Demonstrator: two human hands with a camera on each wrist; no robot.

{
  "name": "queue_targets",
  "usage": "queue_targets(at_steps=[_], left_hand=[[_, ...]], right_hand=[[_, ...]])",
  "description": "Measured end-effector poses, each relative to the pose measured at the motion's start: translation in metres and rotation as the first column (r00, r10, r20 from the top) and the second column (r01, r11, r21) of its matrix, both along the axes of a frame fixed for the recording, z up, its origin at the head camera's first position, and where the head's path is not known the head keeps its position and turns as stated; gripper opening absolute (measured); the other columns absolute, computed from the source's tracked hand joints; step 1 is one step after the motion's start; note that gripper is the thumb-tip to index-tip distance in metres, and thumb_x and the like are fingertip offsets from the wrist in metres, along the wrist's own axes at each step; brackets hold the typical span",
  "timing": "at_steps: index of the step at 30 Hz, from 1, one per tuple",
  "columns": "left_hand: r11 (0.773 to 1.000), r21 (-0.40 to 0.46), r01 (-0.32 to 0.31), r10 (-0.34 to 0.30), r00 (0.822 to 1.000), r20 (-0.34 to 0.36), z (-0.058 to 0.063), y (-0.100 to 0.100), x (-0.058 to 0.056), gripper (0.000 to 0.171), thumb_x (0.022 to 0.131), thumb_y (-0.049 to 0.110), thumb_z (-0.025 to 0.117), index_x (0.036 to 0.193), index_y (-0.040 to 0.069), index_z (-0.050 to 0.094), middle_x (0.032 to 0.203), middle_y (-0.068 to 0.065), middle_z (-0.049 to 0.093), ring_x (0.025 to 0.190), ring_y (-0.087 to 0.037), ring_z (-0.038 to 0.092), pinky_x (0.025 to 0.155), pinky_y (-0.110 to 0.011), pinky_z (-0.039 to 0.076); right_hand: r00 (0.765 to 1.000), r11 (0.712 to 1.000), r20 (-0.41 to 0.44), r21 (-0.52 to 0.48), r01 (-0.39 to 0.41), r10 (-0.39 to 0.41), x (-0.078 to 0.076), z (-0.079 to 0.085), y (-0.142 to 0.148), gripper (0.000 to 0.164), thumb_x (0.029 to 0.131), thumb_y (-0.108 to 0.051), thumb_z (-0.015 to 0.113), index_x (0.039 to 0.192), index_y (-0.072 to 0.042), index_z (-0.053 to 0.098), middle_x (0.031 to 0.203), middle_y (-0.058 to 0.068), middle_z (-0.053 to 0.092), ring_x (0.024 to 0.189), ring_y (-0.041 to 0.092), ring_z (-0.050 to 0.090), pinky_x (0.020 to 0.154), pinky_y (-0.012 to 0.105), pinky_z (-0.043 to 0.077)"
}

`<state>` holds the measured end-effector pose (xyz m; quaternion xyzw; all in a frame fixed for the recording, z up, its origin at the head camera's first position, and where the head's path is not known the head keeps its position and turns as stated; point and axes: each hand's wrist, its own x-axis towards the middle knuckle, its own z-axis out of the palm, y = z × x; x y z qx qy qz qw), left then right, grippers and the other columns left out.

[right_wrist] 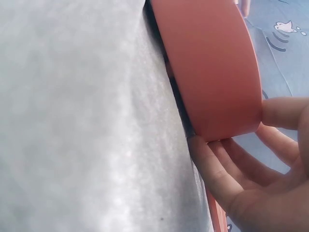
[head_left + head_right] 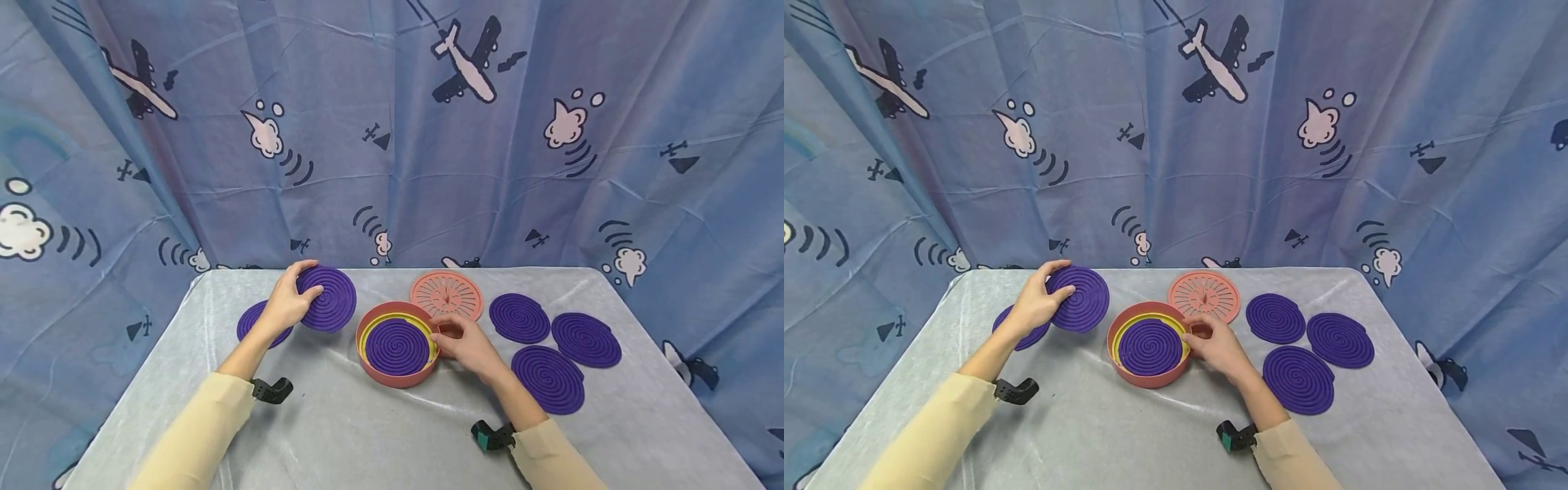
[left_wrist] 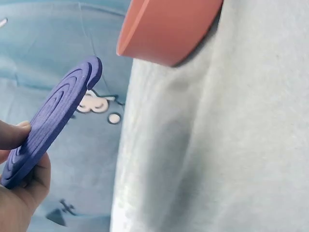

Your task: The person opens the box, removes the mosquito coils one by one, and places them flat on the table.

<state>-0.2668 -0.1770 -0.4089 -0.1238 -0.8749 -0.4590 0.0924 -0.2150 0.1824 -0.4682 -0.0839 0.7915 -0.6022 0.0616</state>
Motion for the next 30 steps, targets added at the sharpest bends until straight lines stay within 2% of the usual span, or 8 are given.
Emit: queue_targets(at_steps=[10,14,22,30], left_hand=[[0.994,0.094,-0.062,0.051,0.993,0.109,-0.034,-0.004,-0.010,0.053,0.097,0.004,0.066,0.146,0.002,0.047,0.134,-0.024,0.053,0.122,-0.039,0.054,0.108,-0.053,0.040],[0.993,0.090,-0.078,0.065,0.988,0.141,-0.047,0.000,-0.014,0.053,0.096,0.004,0.066,0.145,0.001,0.049,0.132,-0.025,0.055,0.122,-0.039,0.054,0.108,-0.053,0.039],[0.993,0.013,-0.119,0.114,0.976,0.183,-0.065,0.006,-0.019,0.052,0.093,0.005,0.069,0.141,-0.001,0.052,0.135,-0.026,0.057,0.125,-0.039,0.054,0.110,-0.052,0.038],[0.989,-0.036,-0.141,0.145,0.964,0.225,-0.074,0.006,-0.021,0.051,0.092,0.007,0.070,0.139,-0.003,0.054,0.135,-0.029,0.056,0.125,-0.042,0.054,0.109,-0.054,0.039]], right_hand=[[1.000,1.000,-0.010,-0.006,-0.011,0.011,0.002,0.002,-0.001,0.036,0.097,-0.008,0.069,0.130,0.003,0.061,0.128,0.026,0.062,0.112,0.031,0.063,0.083,0.036,0.060],[1.000,1.000,-0.011,-0.010,-0.013,0.013,0.002,0.001,-0.001,0.038,0.097,-0.009,0.069,0.132,0.004,0.060,0.129,0.027,0.061,0.112,0.031,0.062,0.082,0.036,0.060],[1.000,1.000,-0.006,-0.006,-0.005,0.005,0.001,0.001,-0.001,0.036,0.097,-0.008,0.069,0.130,0.002,0.061,0.128,0.025,0.062,0.110,0.029,0.063,0.083,0.037,0.060],[1.000,0.999,-0.006,-0.032,-0.019,0.019,0.000,0.000,-0.001,0.037,0.097,-0.007,0.069,0.130,0.005,0.060,0.127,0.027,0.061,0.107,0.026,0.063,0.082,0.037,0.060]])
